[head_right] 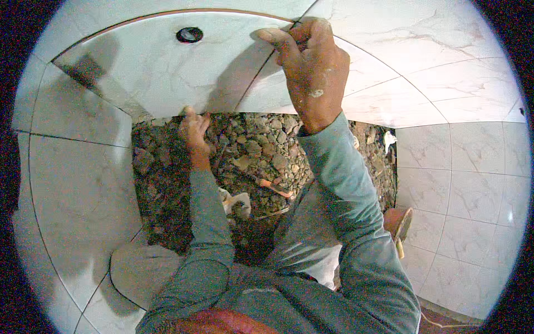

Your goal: The person is installing a white marble-patterned tile on a wall. They use a red trowel to apply adhesive, position the tile, and tap it into place. They also use a hammer to adjust the tile and a wooden board to check the alignment.

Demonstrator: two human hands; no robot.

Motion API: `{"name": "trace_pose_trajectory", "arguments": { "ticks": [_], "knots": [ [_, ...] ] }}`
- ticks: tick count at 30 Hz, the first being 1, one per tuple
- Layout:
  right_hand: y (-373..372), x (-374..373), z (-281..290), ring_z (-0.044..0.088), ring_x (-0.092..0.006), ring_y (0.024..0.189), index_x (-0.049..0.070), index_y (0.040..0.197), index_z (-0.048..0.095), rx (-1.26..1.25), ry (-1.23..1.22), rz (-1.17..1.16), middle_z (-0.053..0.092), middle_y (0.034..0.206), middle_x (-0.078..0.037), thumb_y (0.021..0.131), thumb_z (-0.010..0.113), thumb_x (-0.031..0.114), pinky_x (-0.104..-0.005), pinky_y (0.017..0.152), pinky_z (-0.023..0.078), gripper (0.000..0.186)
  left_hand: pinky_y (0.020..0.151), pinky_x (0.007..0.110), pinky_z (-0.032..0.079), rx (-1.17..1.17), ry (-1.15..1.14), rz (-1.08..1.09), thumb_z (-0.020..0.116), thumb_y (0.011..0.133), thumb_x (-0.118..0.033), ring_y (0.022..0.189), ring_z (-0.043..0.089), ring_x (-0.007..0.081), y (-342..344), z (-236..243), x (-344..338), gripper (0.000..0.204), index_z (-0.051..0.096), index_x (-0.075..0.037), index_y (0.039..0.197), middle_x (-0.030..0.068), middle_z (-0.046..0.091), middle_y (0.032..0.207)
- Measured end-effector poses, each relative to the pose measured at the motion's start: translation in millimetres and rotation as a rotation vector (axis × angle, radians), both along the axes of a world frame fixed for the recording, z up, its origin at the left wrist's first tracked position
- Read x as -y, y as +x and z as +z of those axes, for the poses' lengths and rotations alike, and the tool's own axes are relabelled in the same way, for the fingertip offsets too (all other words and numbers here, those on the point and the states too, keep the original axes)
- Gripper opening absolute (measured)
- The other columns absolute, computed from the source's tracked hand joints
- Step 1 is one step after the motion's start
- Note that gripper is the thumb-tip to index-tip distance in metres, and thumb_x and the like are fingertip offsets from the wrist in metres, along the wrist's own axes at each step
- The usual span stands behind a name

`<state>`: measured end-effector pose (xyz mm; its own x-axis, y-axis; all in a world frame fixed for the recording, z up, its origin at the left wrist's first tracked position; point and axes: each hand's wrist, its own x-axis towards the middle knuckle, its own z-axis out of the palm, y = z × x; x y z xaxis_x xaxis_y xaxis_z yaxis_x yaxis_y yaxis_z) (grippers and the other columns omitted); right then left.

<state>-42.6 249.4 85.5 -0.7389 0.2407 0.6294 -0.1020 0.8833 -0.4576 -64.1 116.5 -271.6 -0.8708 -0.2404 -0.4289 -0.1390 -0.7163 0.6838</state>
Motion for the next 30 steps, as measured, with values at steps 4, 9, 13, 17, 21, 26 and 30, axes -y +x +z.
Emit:
{"name": "trace_pose_trajectory", "arguments": {
  "ticks": [4, 9, 13, 17, 21, 26, 30],
  "knots": [
    [-5, -3, -7, 0.066, -0.0155, 0.052, 0.007, 0.081, 0.058, -0.060, 0.008, 0.036, 0.065, 0.059, -0.007, 0.085, 0.080, 0.029, -0.0288, 0.048, 0.049, 0.032, 0.088, 0.043, 0.060, 0.019, -0.051, -0.060, 0.073, 0.090, -0.043, 0.103, 0.064, 0.0324, -11, -6, 27, 0.072, 0.045, 0.004, 0.137, 0.0159, 0.055, 0.120],
    [-1, -5, -7, 0.066, -0.0144, 0.052, 0.006, 0.084, 0.060, -0.027, -0.018, -0.023, 0.066, 0.061, -0.005, 0.085, 0.080, 0.029, -0.0279, 0.050, 0.050, 0.030, 0.079, 0.039, 0.063, -0.044, -0.025, -0.237, 0.071, 0.090, -0.048, 0.100, 0.069, 0.0330, -5, 22, 32, 0.075, 0.044, 0.006, 0.136, 0.0205, 0.054, 0.126],
    [-1, -12, -10, 0.065, -0.0129, 0.054, 0.006, 0.085, 0.062, -0.046, -0.026, -0.022, 0.067, 0.063, -0.005, 0.085, 0.081, 0.028, -0.0263, 0.051, 0.050, 0.029, 0.076, 0.038, 0.063, -0.061, -0.058, -0.225, 0.073, 0.090, -0.041, 0.091, 0.071, 0.0314, -1, 35, 29, 0.065, 0.047, 0.004, 0.129, 0.0208, 0.060, 0.119],
    [-4, -19, -20, 0.066, -0.0137, 0.057, 0.006, 0.089, 0.065, -0.182, 0.111, 0.012, 0.069, 0.068, -0.004, 0.083, 0.082, 0.028, -0.0267, 0.054, 0.051, 0.028, 0.069, 0.034, 0.062, -0.029, -0.127, -0.191, 0.071, 0.092, -0.037, 0.083, 0.071, 0.0257, 0, 40, 23, 0.051, 0.048, -0.001, 0.122, 0.0133, 0.063, 0.109],
    [-7, -6, -23, 0.068, -0.0101, 0.063, 0.005, 0.096, 0.066, -0.213, 0.332, 0.110, 0.072, 0.075, -0.005, 0.082, 0.084, 0.019, -0.0223, 0.056, 0.052, 0.027, 0.065, 0.029, 0.059, 0.000, -0.160, -0.179, 0.077, 0.088, -0.035, 0.076, 0.070, 0.0237, -5, 39, 20, 0.059, 0.039, -0.003, 0.120, 0.0155, 0.064, 0.102],
    [-21, 0, -27, 0.069, -0.0137, 0.063, 0.011, 0.090, 0.067, -0.253, 0.487, 0.047, 0.072, 0.078, -0.002, 0.080, 0.085, 0.025, -0.0265, 0.058, 0.054, 0.025, 0.064, 0.031, 0.057, 0.094, -0.188, -0.241, 0.080, 0.085, -0.037, 0.076, 0.069, 0.0229, -10, 37, 25, 0.068, 0.037, -0.002, 0.125, 0.0166, 0.065, 0.105],
    [-19, 7, -25, 0.069, -0.0133, 0.064, 0.013, 0.088, 0.067, -0.223, 0.498, -0.035, 0.072, 0.077, -0.001, 0.082, 0.083, 0.029, -0.0272, 0.058, 0.053, 0.023, 0.073, 0.036, 0.057, -0.005, -0.222, -0.138, 0.081, 0.084, -0.035, 0.094, 0.066, 0.0264, -7, 34, 27, 0.089, 0.025, 0.004, 0.142, 0.0196, 0.061, 0.117]
  ]
}}
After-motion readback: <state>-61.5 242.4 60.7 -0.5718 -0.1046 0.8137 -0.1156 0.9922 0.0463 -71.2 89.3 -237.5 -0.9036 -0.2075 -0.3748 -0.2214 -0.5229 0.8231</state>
